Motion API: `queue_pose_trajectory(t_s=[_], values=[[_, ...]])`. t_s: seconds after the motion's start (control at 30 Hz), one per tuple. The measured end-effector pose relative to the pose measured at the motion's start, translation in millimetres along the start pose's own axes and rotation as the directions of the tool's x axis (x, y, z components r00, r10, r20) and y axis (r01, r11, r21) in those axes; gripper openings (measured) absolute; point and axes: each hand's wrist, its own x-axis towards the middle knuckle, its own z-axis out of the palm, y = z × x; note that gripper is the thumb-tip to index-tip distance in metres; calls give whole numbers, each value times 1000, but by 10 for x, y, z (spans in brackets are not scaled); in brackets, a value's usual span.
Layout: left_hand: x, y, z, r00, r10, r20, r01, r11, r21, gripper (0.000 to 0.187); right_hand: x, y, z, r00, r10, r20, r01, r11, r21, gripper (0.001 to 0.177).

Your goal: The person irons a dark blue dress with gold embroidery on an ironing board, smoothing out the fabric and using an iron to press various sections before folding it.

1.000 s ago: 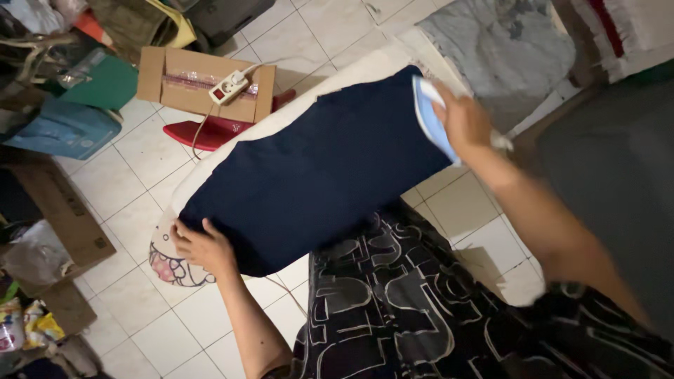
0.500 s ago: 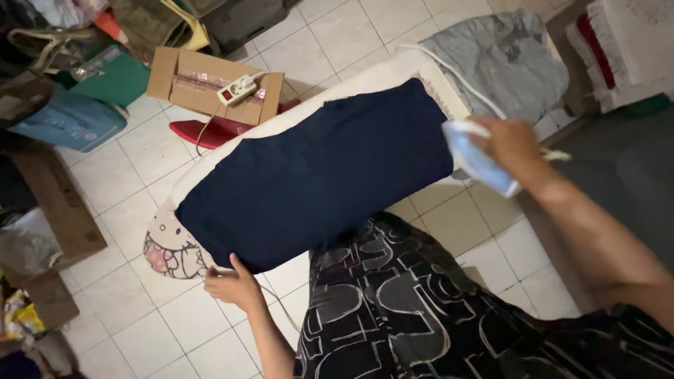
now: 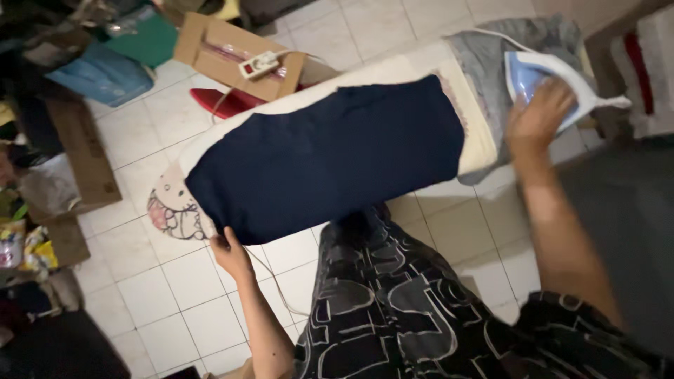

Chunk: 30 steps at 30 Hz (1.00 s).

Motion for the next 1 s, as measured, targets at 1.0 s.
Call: queue_pose_trajectory(t_s=[1.0], values=[[2538,1901,940,788,-55,613,177,974,-140,39,2360,-1215,553,692,255,676,-717,348,604,32]])
